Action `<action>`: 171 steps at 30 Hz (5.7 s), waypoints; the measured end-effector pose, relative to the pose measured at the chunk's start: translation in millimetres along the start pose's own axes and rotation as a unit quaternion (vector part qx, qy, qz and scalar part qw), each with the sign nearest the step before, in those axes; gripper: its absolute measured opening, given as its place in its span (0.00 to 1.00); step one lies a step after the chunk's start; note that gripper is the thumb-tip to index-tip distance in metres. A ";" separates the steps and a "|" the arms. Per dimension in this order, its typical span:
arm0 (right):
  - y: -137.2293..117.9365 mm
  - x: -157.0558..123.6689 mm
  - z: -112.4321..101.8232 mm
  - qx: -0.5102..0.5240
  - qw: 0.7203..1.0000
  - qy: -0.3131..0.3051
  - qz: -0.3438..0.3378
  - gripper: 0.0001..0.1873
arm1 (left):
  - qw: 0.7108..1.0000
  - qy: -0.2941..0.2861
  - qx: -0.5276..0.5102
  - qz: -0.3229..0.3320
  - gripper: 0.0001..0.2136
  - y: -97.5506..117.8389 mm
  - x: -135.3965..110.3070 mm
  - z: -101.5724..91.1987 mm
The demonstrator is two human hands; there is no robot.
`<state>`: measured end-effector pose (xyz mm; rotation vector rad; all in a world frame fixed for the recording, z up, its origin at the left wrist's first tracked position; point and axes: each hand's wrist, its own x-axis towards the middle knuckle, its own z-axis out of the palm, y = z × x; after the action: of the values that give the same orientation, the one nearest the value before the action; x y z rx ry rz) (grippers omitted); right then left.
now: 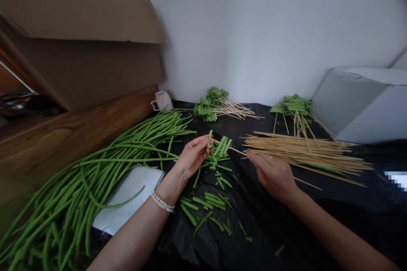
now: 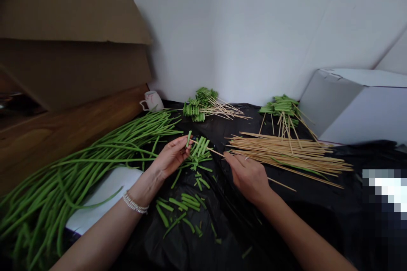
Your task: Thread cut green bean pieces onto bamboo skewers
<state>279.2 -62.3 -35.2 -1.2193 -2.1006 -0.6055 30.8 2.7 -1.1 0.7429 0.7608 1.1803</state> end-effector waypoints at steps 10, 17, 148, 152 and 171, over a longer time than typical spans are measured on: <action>-0.1 2.3 -1.9 -0.008 1.000 0.005 -0.012 0.16 | 0.999 0.004 0.029 0.025 0.12 -1.1 -1.1 0.4; -1.9 3.3 -3.4 -0.008 1.000 0.010 -0.009 0.16 | 0.997 0.013 0.062 0.049 0.14 -1.3 -2.7 4.0; 1.0 1.3 1.4 0.038 0.999 0.018 0.028 0.15 | 0.725 0.111 0.636 0.240 0.07 31.3 17.6 -41.6; 1.4 0.8 1.8 0.041 0.999 0.018 0.029 0.15 | 0.671 0.108 0.708 0.192 0.10 36.3 14.1 -43.8; 1.1 -0.8 4.3 0.053 0.998 0.007 0.036 0.15 | 0.542 0.038 0.839 0.035 0.07 48.0 1.2 -48.7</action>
<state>279.3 -59.4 -38.7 -1.2216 -2.0418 -0.4633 -34.2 19.3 12.2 2.2890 1.9408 0.1138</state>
